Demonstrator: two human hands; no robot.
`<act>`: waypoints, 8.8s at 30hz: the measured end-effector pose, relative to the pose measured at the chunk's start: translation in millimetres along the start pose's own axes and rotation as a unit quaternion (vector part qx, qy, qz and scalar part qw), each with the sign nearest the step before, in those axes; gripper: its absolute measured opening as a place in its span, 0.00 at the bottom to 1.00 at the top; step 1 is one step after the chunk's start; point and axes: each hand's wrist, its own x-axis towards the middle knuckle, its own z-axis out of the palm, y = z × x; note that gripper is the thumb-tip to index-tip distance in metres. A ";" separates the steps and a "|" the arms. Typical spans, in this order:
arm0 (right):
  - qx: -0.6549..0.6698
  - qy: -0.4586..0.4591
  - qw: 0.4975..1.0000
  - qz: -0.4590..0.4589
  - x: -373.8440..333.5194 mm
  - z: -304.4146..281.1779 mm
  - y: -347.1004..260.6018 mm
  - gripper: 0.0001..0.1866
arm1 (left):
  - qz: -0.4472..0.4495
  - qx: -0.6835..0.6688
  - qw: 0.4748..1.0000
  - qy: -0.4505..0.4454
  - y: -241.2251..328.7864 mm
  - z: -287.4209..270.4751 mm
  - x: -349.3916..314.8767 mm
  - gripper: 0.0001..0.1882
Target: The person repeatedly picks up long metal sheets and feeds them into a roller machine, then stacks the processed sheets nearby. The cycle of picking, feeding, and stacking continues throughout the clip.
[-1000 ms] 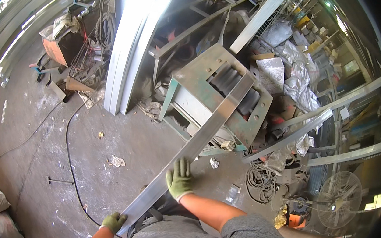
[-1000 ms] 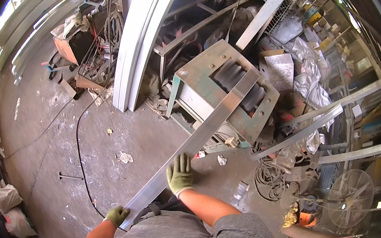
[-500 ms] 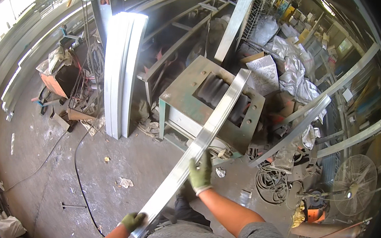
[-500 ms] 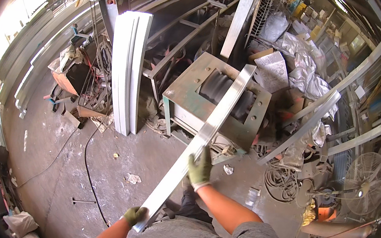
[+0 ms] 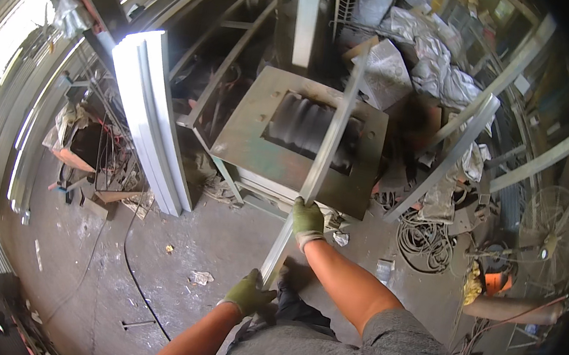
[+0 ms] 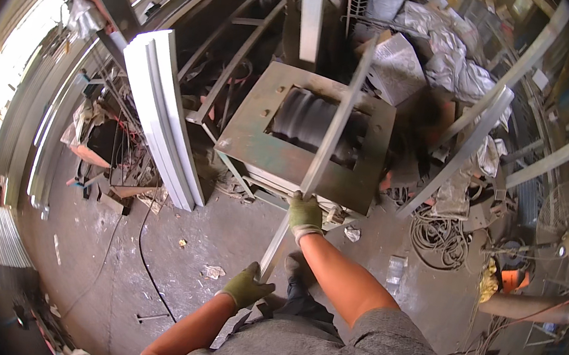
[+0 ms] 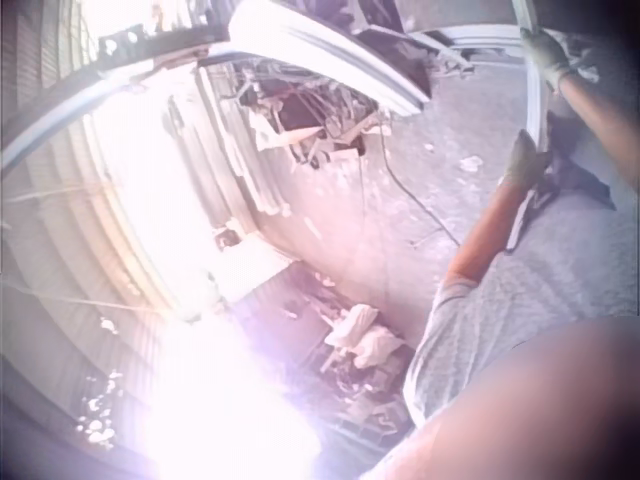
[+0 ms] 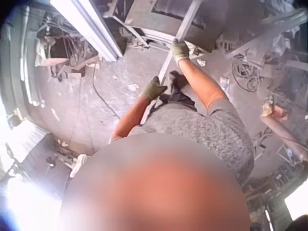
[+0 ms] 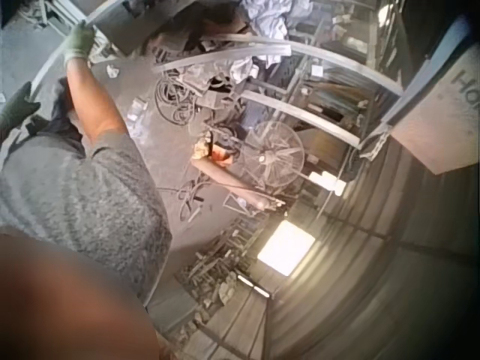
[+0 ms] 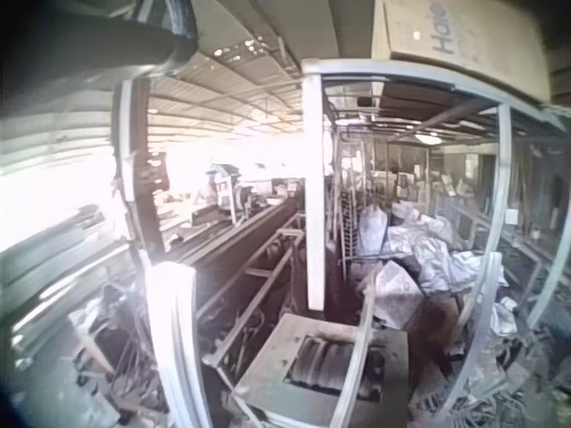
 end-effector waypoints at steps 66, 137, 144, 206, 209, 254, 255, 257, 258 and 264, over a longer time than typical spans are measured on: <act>-0.244 0.025 0.969 -0.037 78.3 -56.3 -52.1 0.42 | -0.081 0.087 0.993 -0.006 -50.9 63.1 4.8 0.28; -0.334 0.138 0.837 -0.411 109.4 57.4 -40.1 0.30 | -0.099 -0.138 0.972 0.162 -91.0 17.9 -0.2 0.32; -0.344 0.120 0.842 -0.398 36.6 72.9 -6.7 0.33 | -0.059 -0.202 0.957 0.198 -160.8 57.7 -39.6 0.32; -0.349 0.111 0.811 -0.457 146.5 21.0 -29.2 0.30 | -0.079 -0.055 0.986 0.133 -27.6 -12.1 81.7 0.37; -0.296 0.096 0.833 -0.457 140.1 13.4 -17.9 0.28 | -0.059 -0.045 0.988 0.136 13.3 -41.8 124.5 0.38; -0.451 0.145 0.771 -0.424 345.8 -23.7 -117.2 0.17 | -0.022 -0.053 0.993 0.106 243.1 -118.5 331.6 0.46; -0.455 0.138 0.771 -0.424 348.0 -23.1 -115.0 0.17 | -0.020 -0.058 0.993 0.098 243.0 -119.8 329.4 0.46; -0.433 0.170 0.754 -0.463 348.1 -20.3 -110.0 0.16 | -0.017 -0.076 0.992 0.102 239.9 -123.4 322.7 0.45; -0.412 0.182 0.746 -0.490 344.7 -19.5 -105.6 0.16 | -0.020 -0.086 0.991 0.100 236.0 -122.6 316.5 0.45; -0.422 0.138 0.774 -0.451 309.8 -18.4 -94.7 0.18 | -0.001 -0.107 0.991 0.076 206.0 -118.2 278.9 0.39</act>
